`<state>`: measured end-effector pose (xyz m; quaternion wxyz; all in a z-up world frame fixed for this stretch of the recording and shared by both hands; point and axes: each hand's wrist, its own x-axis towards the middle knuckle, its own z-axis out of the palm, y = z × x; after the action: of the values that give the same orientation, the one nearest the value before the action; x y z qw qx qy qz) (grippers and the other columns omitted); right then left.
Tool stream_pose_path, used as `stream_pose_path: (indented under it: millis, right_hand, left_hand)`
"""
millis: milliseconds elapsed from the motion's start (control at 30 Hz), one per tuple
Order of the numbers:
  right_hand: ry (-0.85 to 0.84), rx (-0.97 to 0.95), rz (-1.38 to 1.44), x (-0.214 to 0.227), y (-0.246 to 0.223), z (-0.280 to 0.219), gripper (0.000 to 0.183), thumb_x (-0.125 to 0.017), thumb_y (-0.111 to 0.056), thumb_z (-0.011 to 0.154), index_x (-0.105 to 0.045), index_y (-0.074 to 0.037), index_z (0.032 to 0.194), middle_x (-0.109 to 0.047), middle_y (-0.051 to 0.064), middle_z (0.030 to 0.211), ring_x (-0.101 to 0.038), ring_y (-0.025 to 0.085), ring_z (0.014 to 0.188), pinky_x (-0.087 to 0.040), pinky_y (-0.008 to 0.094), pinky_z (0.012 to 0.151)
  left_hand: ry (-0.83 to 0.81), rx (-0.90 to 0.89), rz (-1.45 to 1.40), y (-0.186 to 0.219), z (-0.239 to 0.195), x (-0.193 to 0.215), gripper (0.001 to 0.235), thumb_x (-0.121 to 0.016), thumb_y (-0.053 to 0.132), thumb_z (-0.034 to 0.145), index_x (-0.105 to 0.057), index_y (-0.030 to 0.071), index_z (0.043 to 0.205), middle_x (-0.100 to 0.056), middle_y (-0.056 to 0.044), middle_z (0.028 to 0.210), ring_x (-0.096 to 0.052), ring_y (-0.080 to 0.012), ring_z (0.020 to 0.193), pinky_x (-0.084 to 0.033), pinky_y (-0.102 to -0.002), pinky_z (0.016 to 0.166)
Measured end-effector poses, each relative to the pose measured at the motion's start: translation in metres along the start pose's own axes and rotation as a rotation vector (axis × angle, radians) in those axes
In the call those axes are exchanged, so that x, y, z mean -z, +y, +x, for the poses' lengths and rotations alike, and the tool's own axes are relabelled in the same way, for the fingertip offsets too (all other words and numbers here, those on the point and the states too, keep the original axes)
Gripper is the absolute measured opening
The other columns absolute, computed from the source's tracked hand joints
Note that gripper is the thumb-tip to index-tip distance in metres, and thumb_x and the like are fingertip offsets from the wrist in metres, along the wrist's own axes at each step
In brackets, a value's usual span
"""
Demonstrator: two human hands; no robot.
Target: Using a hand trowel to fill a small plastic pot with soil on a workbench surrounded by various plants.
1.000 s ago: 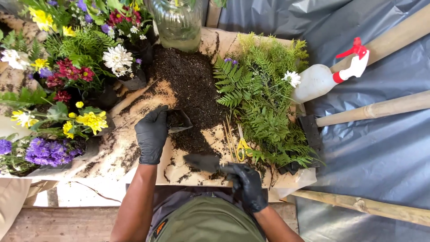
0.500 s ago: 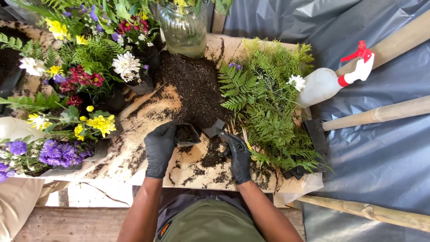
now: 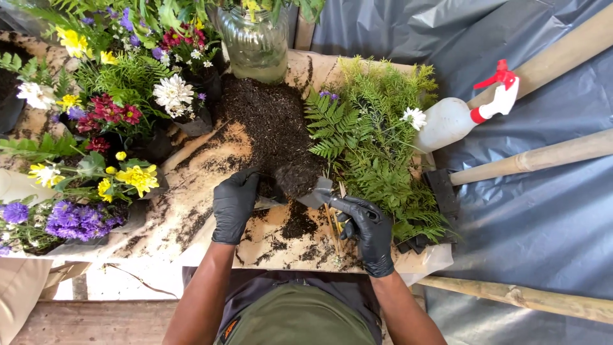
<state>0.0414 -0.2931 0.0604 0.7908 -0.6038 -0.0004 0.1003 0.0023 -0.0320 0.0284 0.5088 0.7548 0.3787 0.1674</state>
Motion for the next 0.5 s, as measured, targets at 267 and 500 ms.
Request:
stream_pose_path:
  millis: [267,500]
  right_hand:
    - [-0.134,-0.124,-0.087,-0.021,-0.037,0.003,0.032,-0.067,-0.011,0.094,-0.067,0.015,0.113,-0.068,0.029,0.066,-0.052,0.017,0.035,-0.055,0.035,0.031]
    - [-0.152,-0.108,-0.12,-0.008,-0.025,0.007,0.032,-0.067,-0.012,0.094,-0.067,0.015,0.112,-0.068,0.03,0.065,-0.052,0.018,0.035,-0.056,0.034,0.031]
  left_hand:
    - [-0.016,-0.033,0.154,0.015,-0.011,-0.006,0.026,-0.071,0.032,0.096,-0.081,0.018,0.115,-0.079,-0.014,0.087,-0.076,-0.0377,0.086,-0.063,-0.051,0.072]
    - [-0.007,-0.079,0.257,0.025,-0.011,-0.003,0.027,-0.068,0.029,0.098,-0.08,0.012,0.115,-0.079,-0.016,0.091,-0.076,-0.0404,0.09,-0.063,-0.055,0.075]
